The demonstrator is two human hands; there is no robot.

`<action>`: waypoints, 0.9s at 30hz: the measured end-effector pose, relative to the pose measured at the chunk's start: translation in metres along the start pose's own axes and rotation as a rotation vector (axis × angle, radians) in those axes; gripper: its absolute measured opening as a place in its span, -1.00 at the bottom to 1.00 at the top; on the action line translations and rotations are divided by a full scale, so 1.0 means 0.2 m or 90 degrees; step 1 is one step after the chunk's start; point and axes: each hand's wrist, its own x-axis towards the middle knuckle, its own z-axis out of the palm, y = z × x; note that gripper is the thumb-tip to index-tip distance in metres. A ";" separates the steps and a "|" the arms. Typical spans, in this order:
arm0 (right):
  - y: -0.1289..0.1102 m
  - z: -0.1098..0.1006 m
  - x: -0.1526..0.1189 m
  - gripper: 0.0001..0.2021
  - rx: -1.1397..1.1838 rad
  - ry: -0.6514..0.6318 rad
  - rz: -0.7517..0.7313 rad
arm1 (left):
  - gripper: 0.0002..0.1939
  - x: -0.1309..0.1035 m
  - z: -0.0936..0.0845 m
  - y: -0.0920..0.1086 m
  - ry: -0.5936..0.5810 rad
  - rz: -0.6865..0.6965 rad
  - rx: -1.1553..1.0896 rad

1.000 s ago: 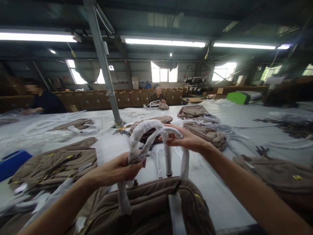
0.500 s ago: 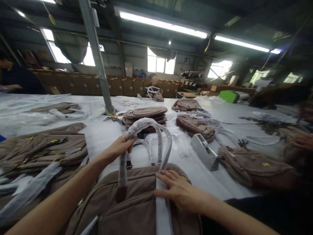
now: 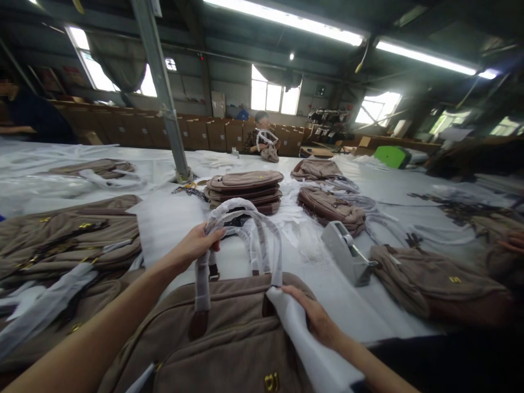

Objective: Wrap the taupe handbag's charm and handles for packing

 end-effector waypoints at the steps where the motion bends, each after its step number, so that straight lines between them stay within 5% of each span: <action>1: 0.00 0.00 -0.01 -0.40 0.003 0.001 -0.001 | -0.62 0.00 0.00 0.00 0.007 -0.005 0.008; 6: -0.03 0.00 -0.06 -0.48 -0.105 -0.026 -0.124 | -0.51 -0.01 -0.02 -0.03 0.057 -0.025 0.024; 10: -0.04 0.01 -0.09 -0.67 -0.247 -0.031 -0.267 | -0.07 -0.12 -0.02 0.00 0.302 0.015 0.141; 12: -0.03 0.04 -0.10 -0.74 -0.305 0.000 -0.335 | -0.18 -0.22 0.04 0.03 0.364 0.084 0.152; 13: -0.03 0.05 -0.11 -0.76 -0.325 0.012 -0.355 | -0.33 -0.28 0.09 0.05 0.319 0.096 0.108; 15: -0.02 0.10 -0.11 -0.81 -0.329 0.066 -0.376 | -0.60 -0.40 0.21 0.06 0.085 0.029 -0.047; 16: -0.01 0.13 -0.11 -0.84 -0.318 0.105 -0.384 | -0.63 -0.45 0.27 0.06 -0.044 -0.038 -0.116; 18: 0.00 0.17 -0.10 -0.88 -0.283 0.204 -0.415 | -0.61 -0.52 0.40 0.03 -0.188 -0.157 -0.218; 20: -0.01 0.18 -0.09 -0.89 -0.274 0.248 -0.443 | -0.63 -0.55 0.49 0.00 -0.208 -0.169 -0.225; 24: -0.06 0.13 -0.06 -0.72 -0.319 0.103 -0.406 | -0.81 -0.56 0.58 -0.02 -0.131 0.022 0.006; 27: -0.10 0.10 -0.04 -0.51 -0.268 0.029 -0.333 | -0.89 -0.56 0.61 -0.04 -0.120 0.043 0.121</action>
